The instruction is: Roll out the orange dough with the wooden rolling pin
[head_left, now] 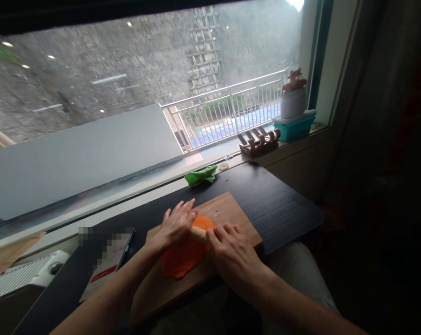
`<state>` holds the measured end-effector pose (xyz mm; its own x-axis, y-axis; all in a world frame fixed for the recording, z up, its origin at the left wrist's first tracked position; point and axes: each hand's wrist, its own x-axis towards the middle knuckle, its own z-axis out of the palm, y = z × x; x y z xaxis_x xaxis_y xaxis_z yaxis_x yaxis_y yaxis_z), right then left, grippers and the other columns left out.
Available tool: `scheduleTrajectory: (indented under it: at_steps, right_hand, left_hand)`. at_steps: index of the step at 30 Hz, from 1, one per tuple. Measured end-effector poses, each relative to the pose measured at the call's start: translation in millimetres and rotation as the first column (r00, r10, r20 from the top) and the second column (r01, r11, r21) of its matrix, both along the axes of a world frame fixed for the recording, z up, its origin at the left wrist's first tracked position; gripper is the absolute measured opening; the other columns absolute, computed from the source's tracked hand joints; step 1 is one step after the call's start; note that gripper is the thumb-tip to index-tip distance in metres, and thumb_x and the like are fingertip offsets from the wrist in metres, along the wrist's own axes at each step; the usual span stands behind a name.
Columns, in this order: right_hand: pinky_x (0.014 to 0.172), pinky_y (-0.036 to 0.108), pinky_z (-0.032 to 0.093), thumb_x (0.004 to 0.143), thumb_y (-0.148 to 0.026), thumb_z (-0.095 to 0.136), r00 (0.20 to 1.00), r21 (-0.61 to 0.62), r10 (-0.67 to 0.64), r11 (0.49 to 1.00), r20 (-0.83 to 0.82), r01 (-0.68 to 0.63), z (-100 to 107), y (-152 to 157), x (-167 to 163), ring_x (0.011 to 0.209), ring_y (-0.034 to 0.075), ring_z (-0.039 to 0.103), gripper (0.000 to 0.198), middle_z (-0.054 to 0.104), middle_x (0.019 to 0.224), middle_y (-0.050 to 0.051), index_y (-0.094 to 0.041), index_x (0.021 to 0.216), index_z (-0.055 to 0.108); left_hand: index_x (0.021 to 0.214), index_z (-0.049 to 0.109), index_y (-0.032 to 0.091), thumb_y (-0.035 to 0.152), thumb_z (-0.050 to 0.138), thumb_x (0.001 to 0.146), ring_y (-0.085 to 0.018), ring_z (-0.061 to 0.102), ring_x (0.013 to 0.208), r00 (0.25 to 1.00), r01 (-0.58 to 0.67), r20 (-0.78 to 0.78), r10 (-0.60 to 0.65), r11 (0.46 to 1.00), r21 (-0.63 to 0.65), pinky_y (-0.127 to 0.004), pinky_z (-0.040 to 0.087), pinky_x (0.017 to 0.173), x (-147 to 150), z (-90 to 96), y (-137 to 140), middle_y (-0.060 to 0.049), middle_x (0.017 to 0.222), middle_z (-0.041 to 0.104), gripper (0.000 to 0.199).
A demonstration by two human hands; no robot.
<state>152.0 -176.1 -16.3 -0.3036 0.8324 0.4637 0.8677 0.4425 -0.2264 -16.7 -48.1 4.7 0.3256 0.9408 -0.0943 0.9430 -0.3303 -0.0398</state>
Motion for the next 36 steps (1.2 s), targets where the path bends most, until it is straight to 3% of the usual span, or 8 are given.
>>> scheduleTrajectory:
  at_steps: [9, 14, 18, 22, 26, 33, 36]
  right_hand:
    - [0.081, 0.036, 0.038, 0.088, -0.016, 0.045, 0.993, -0.033, -0.116, 0.993, -0.008, 0.116, -1.3, 15.8, 18.0, 0.091, 0.022, 0.051, 0.022, 0.061, 0.096, 0.007, -0.016, 0.107, 0.056]
    - [0.083, 0.038, 0.037, 0.086, -0.014, 0.046, 0.999, -0.009, -0.032, 0.999, 0.017, 0.032, 1.5, 8.2, 6.6, 0.091, 0.022, 0.05, 0.025, 0.061, 0.099, 0.009, -0.013, 0.108, 0.056]
    - [0.083, 0.037, 0.037, 0.085, -0.013, 0.047, 1.0, 0.0, 0.003, 1.0, 0.018, -0.003, 4.0, 6.8, 2.5, 0.089, 0.022, 0.05, 0.023, 0.061, 0.096, 0.009, -0.013, 0.106, 0.057]
    - [0.081, 0.037, 0.037, 0.087, -0.014, 0.046, 0.997, -0.022, -0.065, 0.998, 0.037, 0.066, 3.5, 17.1, 12.7, 0.088, 0.022, 0.051, 0.023, 0.061, 0.095, 0.01, -0.013, 0.107, 0.056]
    - [0.081, 0.037, 0.037, 0.087, -0.018, 0.048, 0.991, -0.005, -0.124, 0.992, 0.04, 0.125, 2.4, 23.0, 19.8, 0.09, 0.023, 0.051, 0.019, 0.061, 0.094, 0.009, -0.014, 0.103, 0.057]
    - [0.085, 0.036, 0.036, 0.085, -0.012, 0.047, 0.997, 0.005, -0.018, 1.0, 0.071, 0.018, 2.5, 6.9, 5.4, 0.091, 0.022, 0.05, 0.027, 0.06, 0.099, 0.009, -0.013, 0.111, 0.055]
    - [0.085, 0.037, 0.036, 0.087, -0.012, 0.045, 0.998, 0.006, -0.042, 0.999, 0.056, 0.042, 0.8, 7.5, 6.2, 0.092, 0.022, 0.05, 0.026, 0.061, 0.098, 0.009, -0.013, 0.11, 0.056]
  left_hand:
    - [0.138, 0.038, 0.029, 0.036, 0.014, 0.097, -0.028, 0.018, 0.14, 0.985, 0.126, -0.118, -0.125, 0.992, 0.005, -0.059, 0.021, 0.105, 40.8, 0.3, 40.6, -0.004, 0.155, 0.016, 0.048]
    - [0.146, 0.023, 0.023, 0.042, 0.011, 0.096, -0.023, 0.019, 0.14, 0.999, 0.037, 0.01, -0.038, 0.999, 0.03, -0.052, 0.017, 0.109, 14.9, -2.6, 16.0, -0.004, 0.151, 0.027, 0.055]
    - [0.146, 0.022, 0.021, 0.042, 0.011, 0.095, -0.024, 0.019, 0.14, 1.0, 0.013, -0.011, -0.013, 0.999, 0.03, -0.052, 0.015, 0.11, 7.7, -1.1, 5.0, -0.005, 0.151, 0.028, 0.057]
    - [0.14, 0.035, 0.028, 0.041, 0.012, 0.096, -0.027, 0.018, 0.14, 0.995, 0.078, -0.063, -0.078, 0.997, -0.002, -0.057, 0.018, 0.107, 35.6, 1.5, 30.4, -0.002, 0.154, 0.019, 0.051]
    - [0.14, 0.035, 0.025, 0.041, 0.01, 0.096, -0.028, 0.015, 0.141, 0.997, 0.061, -0.039, -0.061, 0.998, -0.017, -0.06, 0.018, 0.106, 57.7, 5.0, 46.7, -0.005, 0.155, 0.015, 0.053]
    - [0.145, 0.024, 0.022, 0.045, 0.01, 0.095, -0.024, 0.017, 0.141, 0.999, 0.033, 0.022, -0.033, 0.999, -0.002, -0.054, 0.014, 0.11, 17.7, 0.4, 11.2, -0.006, 0.152, 0.025, 0.057]
    - [0.146, 0.021, 0.022, 0.045, 0.011, 0.095, -0.024, 0.018, 0.14, 0.999, 0.003, 0.05, -0.003, 1.0, -0.009, -0.054, 0.014, 0.11, 20.2, 1.1, 12.6, -0.006, 0.152, 0.026, 0.058]
